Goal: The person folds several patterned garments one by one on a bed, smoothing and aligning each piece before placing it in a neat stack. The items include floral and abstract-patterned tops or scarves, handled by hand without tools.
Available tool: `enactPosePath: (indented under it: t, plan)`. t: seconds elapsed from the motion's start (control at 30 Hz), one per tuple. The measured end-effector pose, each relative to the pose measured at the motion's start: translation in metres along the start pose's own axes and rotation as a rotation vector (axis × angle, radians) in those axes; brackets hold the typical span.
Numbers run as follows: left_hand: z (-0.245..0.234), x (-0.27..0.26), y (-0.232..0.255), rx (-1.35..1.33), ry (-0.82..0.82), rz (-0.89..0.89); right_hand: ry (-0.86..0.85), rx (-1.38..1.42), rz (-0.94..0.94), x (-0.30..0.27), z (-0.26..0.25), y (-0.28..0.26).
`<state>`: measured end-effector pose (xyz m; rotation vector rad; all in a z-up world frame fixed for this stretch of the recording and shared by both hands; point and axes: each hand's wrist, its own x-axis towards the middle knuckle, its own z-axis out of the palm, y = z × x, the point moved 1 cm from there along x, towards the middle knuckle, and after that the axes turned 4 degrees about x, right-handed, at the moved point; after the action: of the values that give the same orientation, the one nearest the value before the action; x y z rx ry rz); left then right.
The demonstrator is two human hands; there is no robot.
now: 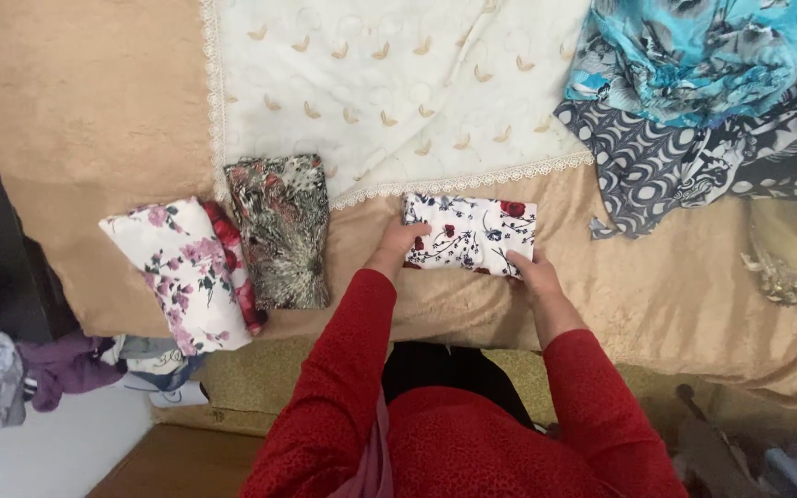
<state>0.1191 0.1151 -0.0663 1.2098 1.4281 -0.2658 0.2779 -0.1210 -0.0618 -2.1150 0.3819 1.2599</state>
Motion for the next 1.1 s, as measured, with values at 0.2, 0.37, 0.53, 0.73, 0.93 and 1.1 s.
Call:
enactPosePath:
  t: [0.2, 0.37, 0.53, 0.73, 0.93, 1.1]
  plan:
    - [-0.037, -0.206, 0.092, -0.400, 0.027, -0.017, -0.060, 0.324, 0.015, -0.012, -0.005, 0.043]
    - [-0.004, -0.142, -0.088, -0.523, 0.096, 0.104, -0.285, 0.288, 0.052, -0.070, -0.026, 0.069]
    - [0.005, -0.162, -0.163, -0.671, 0.138, 0.103, -0.382, 0.344, 0.044, -0.096, -0.041, 0.090]
    - [-0.031, -0.193, -0.189, -0.856, 0.172, 0.024, -0.515, 0.337, 0.037, -0.139, -0.025, 0.058]
    - [-0.088, -0.196, -0.183, -0.902, 0.184, 0.067, -0.526, 0.310, -0.056, -0.163, 0.020, 0.022]
    - [-0.138, -0.166, -0.194, -0.951, 0.218, 0.075, -0.506, 0.271, -0.059, -0.159, 0.082, 0.001]
